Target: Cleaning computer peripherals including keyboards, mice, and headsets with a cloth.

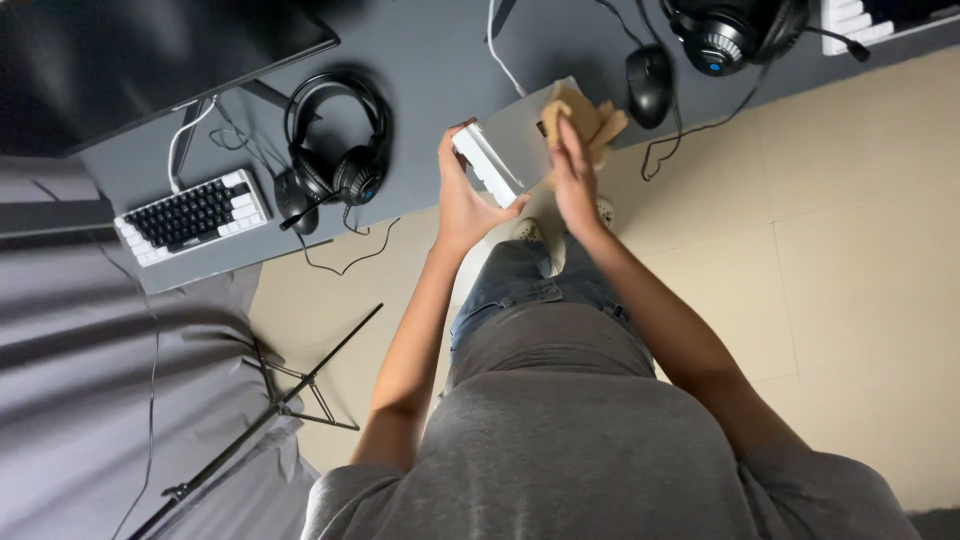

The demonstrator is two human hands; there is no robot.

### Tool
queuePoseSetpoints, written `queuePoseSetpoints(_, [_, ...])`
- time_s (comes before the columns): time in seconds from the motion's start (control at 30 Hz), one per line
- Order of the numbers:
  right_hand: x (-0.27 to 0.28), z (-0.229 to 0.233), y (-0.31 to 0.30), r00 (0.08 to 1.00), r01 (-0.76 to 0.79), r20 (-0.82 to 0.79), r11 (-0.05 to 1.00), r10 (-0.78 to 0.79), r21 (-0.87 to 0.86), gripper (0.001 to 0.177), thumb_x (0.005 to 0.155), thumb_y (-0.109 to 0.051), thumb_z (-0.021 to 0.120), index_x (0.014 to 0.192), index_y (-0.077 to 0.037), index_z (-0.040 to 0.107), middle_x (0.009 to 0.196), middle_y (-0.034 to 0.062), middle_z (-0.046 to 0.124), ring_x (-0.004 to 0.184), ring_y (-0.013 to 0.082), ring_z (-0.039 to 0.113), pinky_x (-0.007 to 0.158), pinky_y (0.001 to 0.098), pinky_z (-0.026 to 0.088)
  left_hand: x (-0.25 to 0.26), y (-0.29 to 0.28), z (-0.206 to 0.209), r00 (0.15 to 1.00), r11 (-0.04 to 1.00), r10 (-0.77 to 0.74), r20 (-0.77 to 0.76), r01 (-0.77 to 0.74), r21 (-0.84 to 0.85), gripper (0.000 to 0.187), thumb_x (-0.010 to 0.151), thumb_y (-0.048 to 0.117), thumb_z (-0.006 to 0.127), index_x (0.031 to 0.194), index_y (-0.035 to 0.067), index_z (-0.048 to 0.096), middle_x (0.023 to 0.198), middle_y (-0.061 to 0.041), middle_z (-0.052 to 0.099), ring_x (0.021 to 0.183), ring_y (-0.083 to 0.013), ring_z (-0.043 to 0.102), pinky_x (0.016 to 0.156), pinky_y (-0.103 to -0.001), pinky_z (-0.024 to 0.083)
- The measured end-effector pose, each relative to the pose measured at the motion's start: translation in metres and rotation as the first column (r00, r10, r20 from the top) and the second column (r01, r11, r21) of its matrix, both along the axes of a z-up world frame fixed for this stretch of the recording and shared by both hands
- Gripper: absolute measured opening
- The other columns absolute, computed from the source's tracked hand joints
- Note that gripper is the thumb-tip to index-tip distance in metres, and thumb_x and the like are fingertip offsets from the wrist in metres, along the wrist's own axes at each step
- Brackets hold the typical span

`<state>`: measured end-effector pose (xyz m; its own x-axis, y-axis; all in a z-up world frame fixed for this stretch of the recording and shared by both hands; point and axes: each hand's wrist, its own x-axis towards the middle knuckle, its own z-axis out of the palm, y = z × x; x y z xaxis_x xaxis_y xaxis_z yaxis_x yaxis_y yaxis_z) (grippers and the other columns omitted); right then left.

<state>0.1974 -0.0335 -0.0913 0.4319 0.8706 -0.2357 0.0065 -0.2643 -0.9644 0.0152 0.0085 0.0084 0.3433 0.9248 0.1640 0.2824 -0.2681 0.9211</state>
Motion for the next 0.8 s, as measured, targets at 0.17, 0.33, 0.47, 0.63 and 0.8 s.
queuePoseSetpoints(0.17, [-0.037,0.080,-0.029,0.992,-0.128,0.047,0.951,0.120,0.280,0.036,0.114,-0.012,0.048,0.149,-0.009,0.055,0.132,0.0093,0.067,0.114,0.0165,0.062,0.099,0.0298,0.050,0.010,0.001,0.007,1.000,0.999,0.025,0.010,-0.025,0.019,0.122,0.063,0.024,0.100,0.154,0.002,0.022,0.145,-0.019,0.047,0.131,-0.0306,0.057,0.115,-0.042,0.049])
queuePoseSetpoints(0.33, [-0.014,0.074,-0.028,0.894,0.067,-0.442,0.954,0.072,0.292,0.034,0.114,-0.013,0.047,0.146,-0.006,0.055,0.131,0.0068,0.064,0.114,0.0155,0.060,0.102,0.0309,0.048,0.022,0.010,0.029,1.000,0.999,0.025,0.010,-0.026,0.044,0.120,0.065,0.028,0.101,0.155,0.001,0.026,0.147,-0.020,0.049,0.137,-0.0322,0.055,0.120,-0.043,0.045])
queuePoseSetpoints(0.47, [0.036,0.105,-0.021,0.572,0.242,-0.800,0.896,0.178,0.373,0.035,0.113,-0.027,0.043,0.145,-0.014,0.048,0.138,0.0081,0.061,0.128,0.0233,0.059,0.110,0.0428,0.049,0.044,0.024,0.057,0.999,0.975,-0.022,0.036,0.013,0.222,0.123,0.058,0.033,0.105,0.152,0.000,0.034,0.154,-0.024,0.043,0.142,-0.0367,0.048,0.121,-0.045,0.041])
queuePoseSetpoints(0.63, [0.090,0.045,-0.032,0.318,0.339,-0.944,0.918,0.094,0.205,0.049,0.113,-0.036,0.041,0.152,-0.007,0.048,0.151,0.0098,0.057,0.141,0.0269,0.054,0.124,0.0452,0.040,0.075,0.042,0.068,0.993,0.941,-0.104,-0.052,0.115,0.317,0.121,0.058,0.034,0.103,0.152,0.000,0.035,0.143,-0.020,0.044,0.132,-0.0362,0.050,0.113,-0.044,0.047])
queuePoseSetpoints(0.8, [0.120,0.029,-0.040,0.108,0.389,-0.976,0.896,0.188,0.215,0.050,0.109,-0.035,0.039,0.152,-0.010,0.043,0.152,0.0106,0.054,0.142,0.0317,0.051,0.125,0.0514,0.035,0.102,0.067,0.034,0.960,0.952,-0.154,-0.234,0.208,0.224,0.119,0.057,0.034,0.099,0.151,-0.002,0.036,0.131,-0.019,0.042,0.122,-0.0376,0.053,0.101,-0.043,0.052])
